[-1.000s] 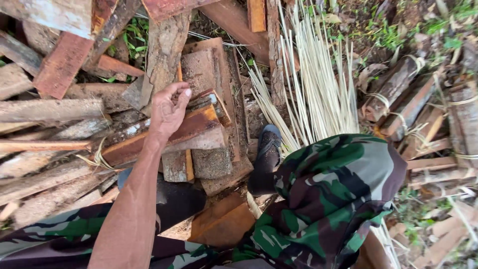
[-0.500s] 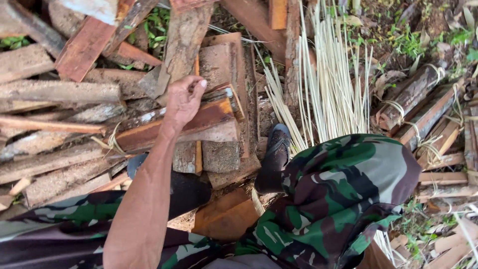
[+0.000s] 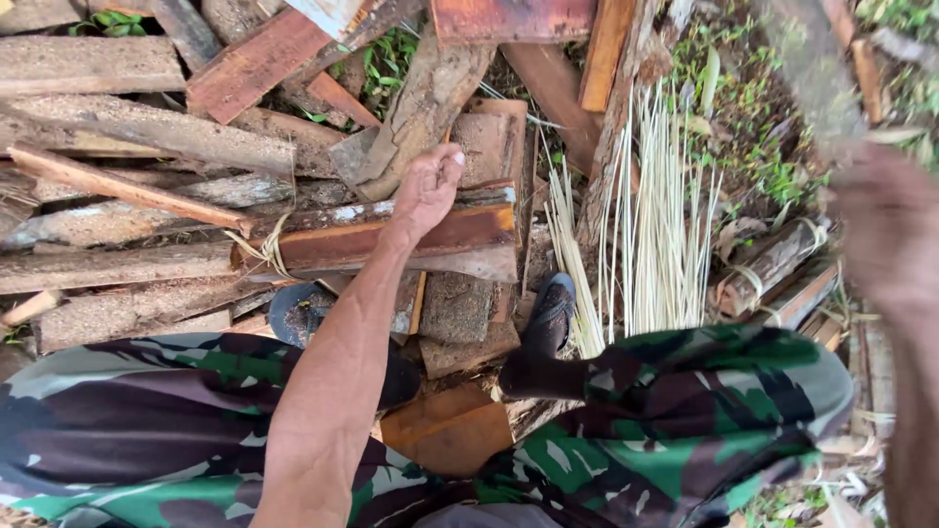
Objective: Bundling pieces of wood together using thin natural fiber strips
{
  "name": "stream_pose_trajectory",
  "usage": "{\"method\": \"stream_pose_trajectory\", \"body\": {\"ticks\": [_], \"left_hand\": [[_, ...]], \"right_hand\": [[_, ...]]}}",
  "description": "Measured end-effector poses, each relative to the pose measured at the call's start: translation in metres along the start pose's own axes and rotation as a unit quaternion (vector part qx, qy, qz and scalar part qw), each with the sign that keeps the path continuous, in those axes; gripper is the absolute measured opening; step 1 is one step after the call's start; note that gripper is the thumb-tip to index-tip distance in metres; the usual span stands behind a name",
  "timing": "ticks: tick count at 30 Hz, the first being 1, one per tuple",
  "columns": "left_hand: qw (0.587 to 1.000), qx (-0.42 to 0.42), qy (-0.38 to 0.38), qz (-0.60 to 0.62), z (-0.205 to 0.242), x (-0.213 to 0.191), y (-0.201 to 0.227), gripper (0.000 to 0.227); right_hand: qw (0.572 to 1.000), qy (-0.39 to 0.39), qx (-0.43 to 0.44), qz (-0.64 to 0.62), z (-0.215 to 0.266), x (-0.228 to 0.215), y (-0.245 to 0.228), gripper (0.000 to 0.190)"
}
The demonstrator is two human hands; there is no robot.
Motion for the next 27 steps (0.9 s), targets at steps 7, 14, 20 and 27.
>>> {"method": "stream_pose_trajectory", "body": {"ticks": [7,14,20,27], "left_hand": [[0.984,-0.165,0.060,0.020,-0.018,-0.024,-0.055,0.058],[0.979,-0.191,0.031,0.061,-0.003,-0.013,-0.006,0.072],[0.975,-0.189,0.115,-0.007,-0.021,-0.028,-0.033,0.008],[0.959,-0.194,0.205,-0.022,-0.020,-0.047,-0.048,0.017]], "right_hand": [[0.932,-0.111,-0.095,0.332,-0.077,0.135,0.270,0.018],[0.951,-0.141,-0.001,0.275,-0.009,0.202,0.304,0.028],[0.899,-0.229,0.025,0.373,0.053,0.210,0.367,0.033],[0.870,-0.224,-0.048,0.437,0.105,0.082,0.335,0.043]]}}
Point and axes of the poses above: each hand's wrist, its own z-axis away from the middle knuckle, its own x-axis out of the palm, y = z × x, the point moved 9 cm from there along -z, towards the middle knuckle, and after that the axes turned 2 degrees about -x, right-handed, at the moved point
